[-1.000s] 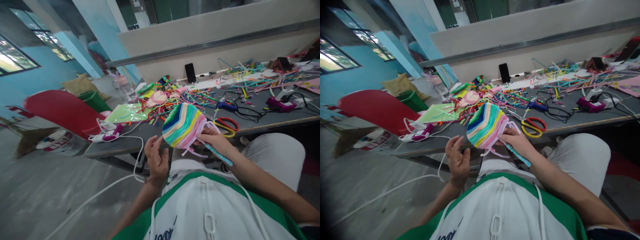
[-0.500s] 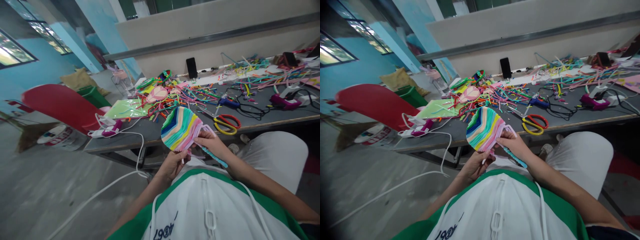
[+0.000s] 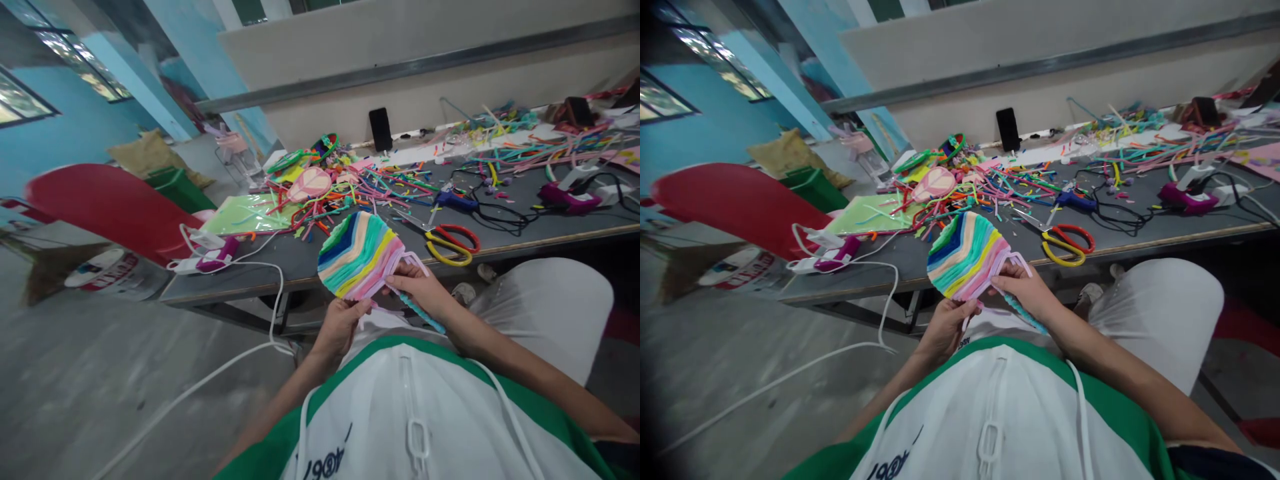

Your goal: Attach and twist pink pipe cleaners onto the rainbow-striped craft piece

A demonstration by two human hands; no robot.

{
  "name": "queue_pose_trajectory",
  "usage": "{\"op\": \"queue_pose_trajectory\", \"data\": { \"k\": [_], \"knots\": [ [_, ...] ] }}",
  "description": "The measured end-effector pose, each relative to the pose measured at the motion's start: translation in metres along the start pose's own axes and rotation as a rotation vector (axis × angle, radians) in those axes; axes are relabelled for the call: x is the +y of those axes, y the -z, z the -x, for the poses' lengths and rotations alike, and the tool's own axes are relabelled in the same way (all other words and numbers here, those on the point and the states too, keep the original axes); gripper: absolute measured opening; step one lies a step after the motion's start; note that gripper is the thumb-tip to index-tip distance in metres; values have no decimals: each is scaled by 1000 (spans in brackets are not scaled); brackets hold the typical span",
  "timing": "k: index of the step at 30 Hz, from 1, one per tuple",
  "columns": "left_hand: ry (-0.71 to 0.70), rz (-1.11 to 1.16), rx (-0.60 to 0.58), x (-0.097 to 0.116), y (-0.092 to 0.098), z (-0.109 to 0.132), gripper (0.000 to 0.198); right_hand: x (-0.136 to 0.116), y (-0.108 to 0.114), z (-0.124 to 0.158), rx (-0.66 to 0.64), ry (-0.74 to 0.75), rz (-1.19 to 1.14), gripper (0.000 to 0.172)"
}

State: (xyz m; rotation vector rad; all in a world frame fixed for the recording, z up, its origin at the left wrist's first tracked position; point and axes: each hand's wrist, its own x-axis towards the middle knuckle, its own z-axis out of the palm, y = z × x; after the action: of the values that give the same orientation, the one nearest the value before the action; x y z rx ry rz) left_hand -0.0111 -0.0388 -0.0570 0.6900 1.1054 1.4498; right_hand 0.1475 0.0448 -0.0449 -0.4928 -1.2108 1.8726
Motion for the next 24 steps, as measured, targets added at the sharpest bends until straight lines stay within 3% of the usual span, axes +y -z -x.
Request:
{"op": "queue_pose_trajectory", "data": {
  "k": [6,14,24],
  "knots": [
    [98,24,-24,3,-1,3,20,3,2,1,25,-34,5,19],
    [217,278,-33,7,2,2,37,0,5,0,8,-78,19,17],
    [170,176,9,14,-6,8,42,8,8,-1,2,-102,16,18]
  ]
}}
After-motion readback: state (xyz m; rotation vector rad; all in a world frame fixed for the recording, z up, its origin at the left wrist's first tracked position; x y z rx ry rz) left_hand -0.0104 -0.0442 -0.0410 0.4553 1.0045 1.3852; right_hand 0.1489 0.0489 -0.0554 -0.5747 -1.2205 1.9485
